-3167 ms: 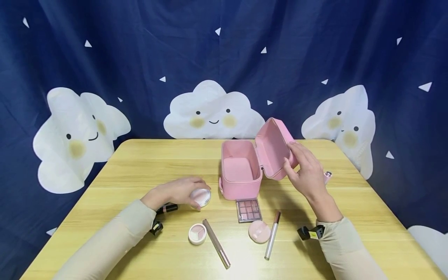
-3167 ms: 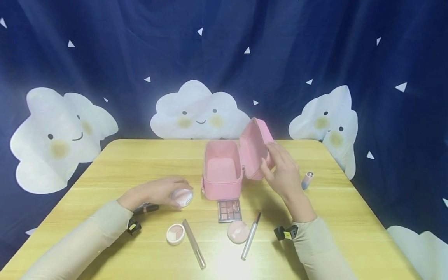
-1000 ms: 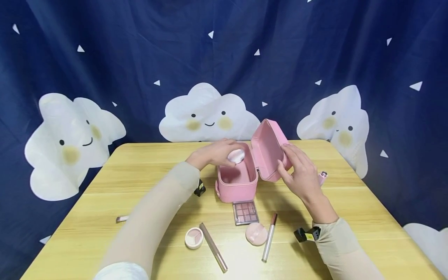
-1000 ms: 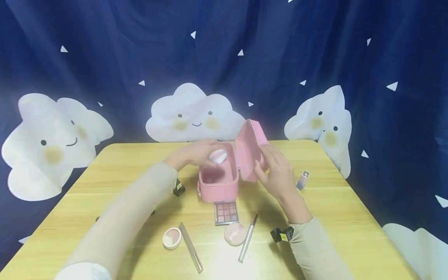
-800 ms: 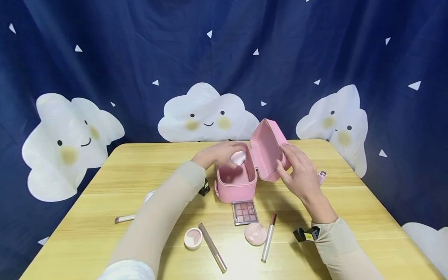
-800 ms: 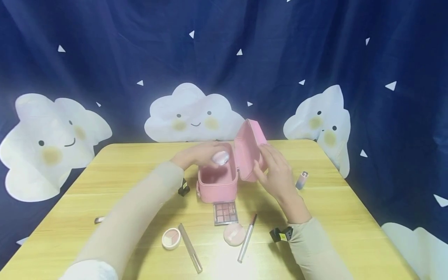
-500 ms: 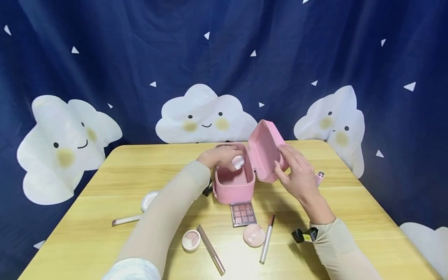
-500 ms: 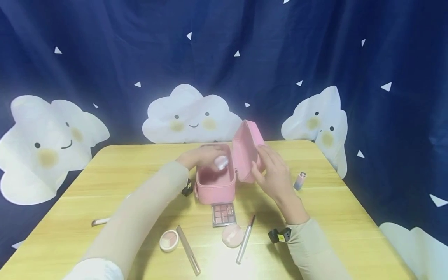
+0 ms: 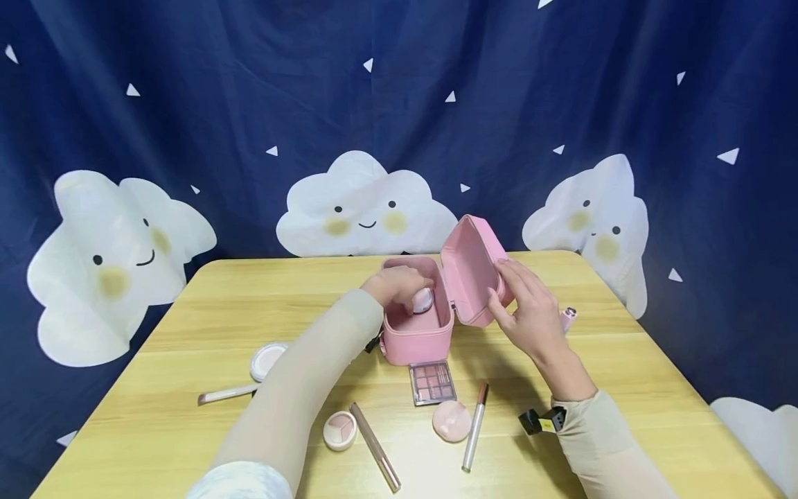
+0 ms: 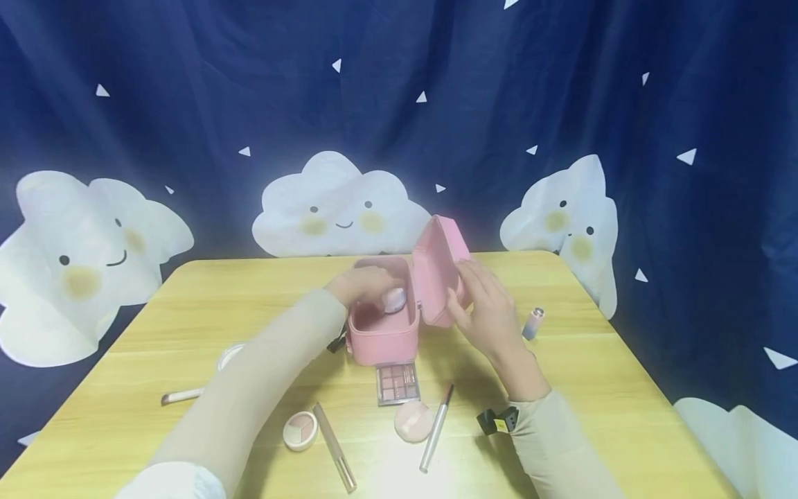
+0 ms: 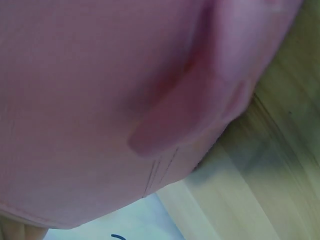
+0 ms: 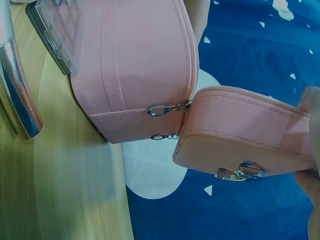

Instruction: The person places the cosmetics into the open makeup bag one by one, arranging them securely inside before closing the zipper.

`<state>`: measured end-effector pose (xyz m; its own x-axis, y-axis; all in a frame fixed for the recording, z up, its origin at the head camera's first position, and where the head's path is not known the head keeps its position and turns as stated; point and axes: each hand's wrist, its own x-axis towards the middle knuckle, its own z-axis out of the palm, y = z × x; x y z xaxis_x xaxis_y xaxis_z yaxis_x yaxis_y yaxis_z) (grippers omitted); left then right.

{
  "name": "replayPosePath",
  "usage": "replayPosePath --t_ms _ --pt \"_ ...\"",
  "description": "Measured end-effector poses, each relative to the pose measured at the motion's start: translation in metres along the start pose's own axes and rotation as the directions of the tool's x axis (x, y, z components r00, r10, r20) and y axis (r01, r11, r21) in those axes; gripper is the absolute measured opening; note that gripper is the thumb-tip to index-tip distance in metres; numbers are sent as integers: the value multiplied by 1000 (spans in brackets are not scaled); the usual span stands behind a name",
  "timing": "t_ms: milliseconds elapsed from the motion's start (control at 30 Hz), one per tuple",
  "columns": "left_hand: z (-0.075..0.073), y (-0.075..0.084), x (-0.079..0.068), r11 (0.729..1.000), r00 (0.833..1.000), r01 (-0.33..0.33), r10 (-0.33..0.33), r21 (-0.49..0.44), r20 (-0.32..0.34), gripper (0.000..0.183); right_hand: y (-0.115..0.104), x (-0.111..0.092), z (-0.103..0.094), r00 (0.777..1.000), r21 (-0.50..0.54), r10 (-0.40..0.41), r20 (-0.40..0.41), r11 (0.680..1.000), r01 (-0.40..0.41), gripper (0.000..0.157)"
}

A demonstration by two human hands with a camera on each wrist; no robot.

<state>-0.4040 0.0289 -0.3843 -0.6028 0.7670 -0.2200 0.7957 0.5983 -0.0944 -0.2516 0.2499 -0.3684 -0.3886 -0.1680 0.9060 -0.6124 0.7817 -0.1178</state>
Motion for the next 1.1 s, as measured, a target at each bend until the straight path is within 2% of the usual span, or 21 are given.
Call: replayPosePath --t_ms 100,233,333,433,567,733,800,967,1100 --pt "3 0 0 1000 1000 0 0 23 -21 51 -1 0 0 1000 -1 7 4 1000 -7 44" --pt "4 1 -3 999 999 28 -26 31 -42 24 -2 -1 1 1000 3 9 1 1000 -9 44" --pt "4 3 -4 997 998 42 -39 62 -47 13 -3 -1 2 1000 4 7 0 1000 -7 44" --pt "4 5 -5 991 998 34 -26 128 -61 22 -3 -1 1 1000 3 8 2 1000 -8 44" --pt "5 5 -6 987 997 51 -41 153 -68 34 -4 -1 1 1000 5 15 4 1000 -15 44" --pt "2 2 -11 994 994 75 -69 77 -84 32 -4 -2 1 1000 5 3 -4 1000 -3 44" --pt "-2 1 -14 997 993 64 -58 52 -104 34 -4 -1 1 1000 4 -1 -8 1000 1 44" --pt "-10 -5 -22 1000 992 20 -17 23 -129 52 -3 0 0 1000 2 3 -10 1000 -3 44" --pt "-13 -12 -33 1000 986 -8 6 -11 -168 52 -4 1 1 1000 2 9 -7 1000 -9 44"
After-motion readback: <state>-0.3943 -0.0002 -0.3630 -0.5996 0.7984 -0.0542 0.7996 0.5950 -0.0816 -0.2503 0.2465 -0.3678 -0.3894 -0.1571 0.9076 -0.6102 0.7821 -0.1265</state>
